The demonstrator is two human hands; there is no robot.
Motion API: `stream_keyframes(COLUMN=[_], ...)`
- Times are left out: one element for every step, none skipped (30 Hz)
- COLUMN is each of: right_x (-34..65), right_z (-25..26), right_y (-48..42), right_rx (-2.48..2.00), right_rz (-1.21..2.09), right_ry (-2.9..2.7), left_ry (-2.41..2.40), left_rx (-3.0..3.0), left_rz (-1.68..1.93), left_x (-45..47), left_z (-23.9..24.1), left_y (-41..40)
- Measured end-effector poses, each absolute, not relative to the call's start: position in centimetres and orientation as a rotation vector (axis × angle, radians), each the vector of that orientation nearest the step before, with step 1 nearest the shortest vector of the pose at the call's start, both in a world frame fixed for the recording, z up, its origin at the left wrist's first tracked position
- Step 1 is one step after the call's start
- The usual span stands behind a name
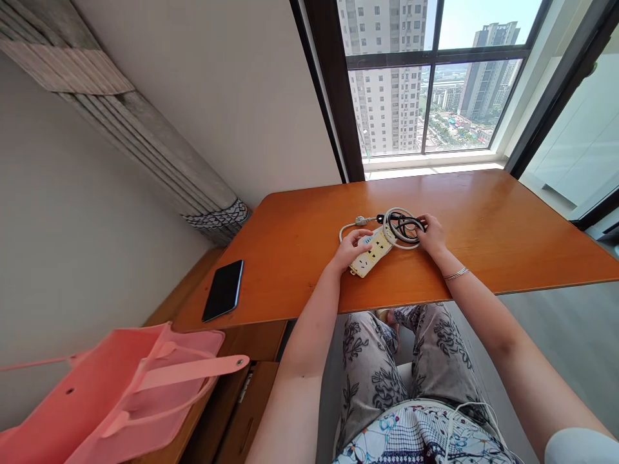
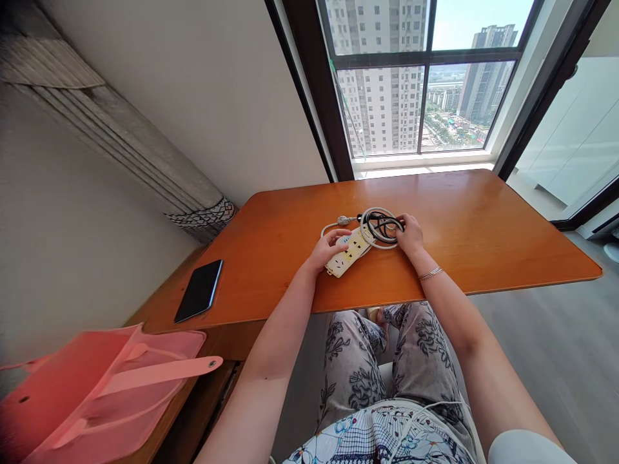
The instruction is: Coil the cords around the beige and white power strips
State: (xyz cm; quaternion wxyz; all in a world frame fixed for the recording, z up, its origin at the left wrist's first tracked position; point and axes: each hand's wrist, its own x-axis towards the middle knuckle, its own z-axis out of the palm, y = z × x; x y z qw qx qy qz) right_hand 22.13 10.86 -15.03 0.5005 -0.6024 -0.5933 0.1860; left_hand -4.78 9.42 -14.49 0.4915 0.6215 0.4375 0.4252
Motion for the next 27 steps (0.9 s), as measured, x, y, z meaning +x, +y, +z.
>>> stream_keyframes(right_x=[22.2,22.2,22.2,22.1,22.1,22.0,22.0,22.0,22.0,22.1,22.2,22.3,22.5,22.6,22.7,22.8,22.8,22.9,22.9,22.9,22.9,22.9,22.8,22.8,22.7,22.7,22.6], right_z=[-15.1,-15.1,-15.2,-15.2,-15.2,-15.3,-15.2,-15.2,-15.2,-15.1,-15.0,-14.9,-14.9,-14.8,-14.7,-14.7,-14.6,-14.5,-14.4,-14.3,-14.2,-14.0,-13.8,-13.7,-13.5,-13.4,-13.3], right_y=[10.8,10.8,10.8,10.8,10.9,10.9,11.0,11.2,11.3,11.5,11.7,11.8,11.9,12.0,12.0,11.9,11.8,11.7,11.5,11.3,11.1,11.0,10.8,10.6,10.4,10.2,10.1], right_rx=[-1.465,-1.467,-1.464,-1.444,-1.410,-1.369,-1.327,-1.289,-1.261,-1.247,-1.235,-1.215,-1.192,-1.169,-1.148,-1.131,-1.124,-1.124,-1.122,-1.120,-1.117,-1.120,-1.128,-1.141,-1.155,-1.168,-1.175], right_rz=[0.426,0.422,0.445,0.506,0.594,0.694,0.791,0.876,0.939,0.978,1.023,1.085,1.154,1.219,1.276,1.316,1.334,1.330,1.319,1.291,1.250,1.179,1.071,0.932,0.779,0.632,0.501], right_ry=[-1.443,-1.437,-1.412,-1.360,-1.288,-1.207,-1.129,-1.063,-1.018,-0.994,-0.970,-0.936,-0.900,-0.871,-0.852,-0.845,-0.854,-0.873,-0.887,-0.903,-0.913,-0.930,-0.963,-1.013,-1.077,-1.143,-1.202], left_ry=[1.061,1.061,1.061,1.061,1.060,1.060,1.062,1.064,1.066,1.066,1.063,1.057,1.049,1.038,1.024,1.007,0.991,0.976,0.967,0.963,0.962,0.961,0.961,0.960,0.960,0.961,0.964], left_rx=[1.513,1.521,1.532,1.543,1.554,1.561,1.563,1.558,1.550,1.543,1.540,1.544,1.555,1.570,1.584,1.594,1.599,1.598,1.593,1.588,1.583,1.579,1.576,1.571,1.566,1.559,1.551], left_rz=[1.023,1.016,1.013,1.013,1.016,1.020,1.023,1.025,1.023,1.021,1.020,1.021,1.021,1.019,1.017,1.015,1.011,1.008,1.004,1.002,0.999,0.995,0.993,0.992,0.989,0.980,0.963], left_x=[-4.7,-4.7,-4.7,-4.8,-4.8,-4.8,-4.8,-4.9,-4.9,-4.9,-4.9,-4.9,-4.9,-4.9,-4.9,-4.8,-4.8,-4.7,-4.7,-4.7,-4.6,-4.6,-4.6,-4.6,-4.6,-4.6,-4.7], left_z=[-14.5,-14.4,-14.4,-14.5,-14.5,-14.5,-14.6,-14.6,-14.7,-14.7,-14.7,-14.6,-14.6,-14.5,-14.4,-14.3,-14.2,-14.2,-14.2,-14.2,-14.2,-14.3,-14.3,-14.4,-14.4,-14.4,-14.4], left_y=[9.4,9.4,9.4,9.4,9.5,9.5,9.6,9.6,9.6,9.6,9.6,9.6,9.5,9.4,9.4,9.3,9.2,9.2,9.1,9.1,9.1,9.1,9.1,9.1,9.1,9.1,9.1])
